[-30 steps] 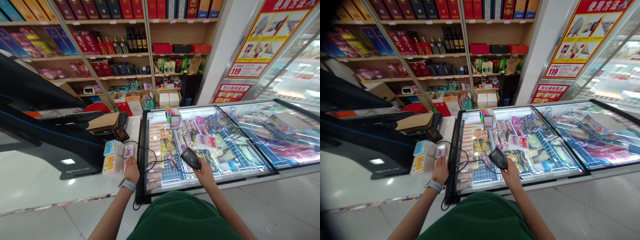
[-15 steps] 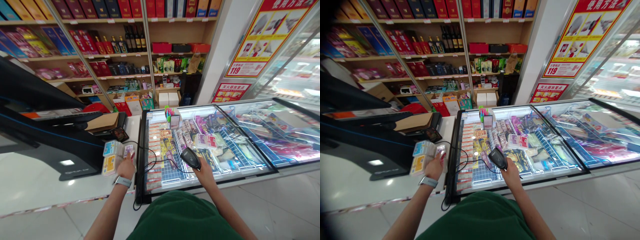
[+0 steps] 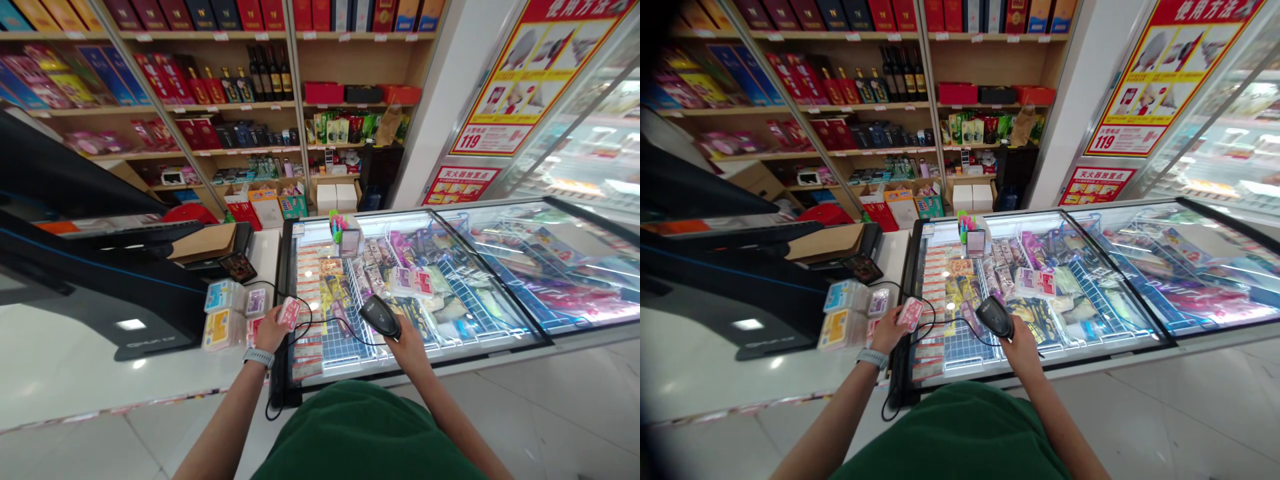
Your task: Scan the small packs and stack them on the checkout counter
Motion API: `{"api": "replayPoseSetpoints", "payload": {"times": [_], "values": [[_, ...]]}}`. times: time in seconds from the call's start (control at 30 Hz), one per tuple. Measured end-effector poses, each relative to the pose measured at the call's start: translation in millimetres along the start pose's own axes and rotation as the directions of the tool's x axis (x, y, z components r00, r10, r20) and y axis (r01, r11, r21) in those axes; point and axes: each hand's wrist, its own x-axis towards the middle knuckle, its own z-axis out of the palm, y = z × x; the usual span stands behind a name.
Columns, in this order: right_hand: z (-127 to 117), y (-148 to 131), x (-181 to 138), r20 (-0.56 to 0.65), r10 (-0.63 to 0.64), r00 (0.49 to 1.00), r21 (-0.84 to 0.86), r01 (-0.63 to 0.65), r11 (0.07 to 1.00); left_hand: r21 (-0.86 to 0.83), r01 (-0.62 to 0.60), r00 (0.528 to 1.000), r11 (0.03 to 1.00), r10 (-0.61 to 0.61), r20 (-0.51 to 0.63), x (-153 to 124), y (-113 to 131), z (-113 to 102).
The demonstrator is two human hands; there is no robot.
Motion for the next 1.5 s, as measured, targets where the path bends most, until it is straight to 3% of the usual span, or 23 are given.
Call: {"api": "replayPoseSetpoints", "payload": {"times": [0.27,0.53,0.83,1.5], "values": [[0,2,-1,0.020,0.018,1.000,-0.018,-0.017,1.000,-0.006,-0.021,1.000,1.000,0.021,-0.010,1,3,13],[1,4,-1,0.025,0.004,1.000,-0.030,-0.003,1.000,0.062,-0.164,0.986,0.984,0.163,0.032,1,-2,27],[2,4,0,0.024,0.008,1.000,-0.018,-0.008,1.000,0.176,-0.221,0.971,0.959,0.201,0.129,-4,11,20],[5,7,0,0.028,0.000,1.000,-0.037,0.001,0.999,0.190,-0.250,0.967,0.949,0.236,0.093,-4,0,31]]}}
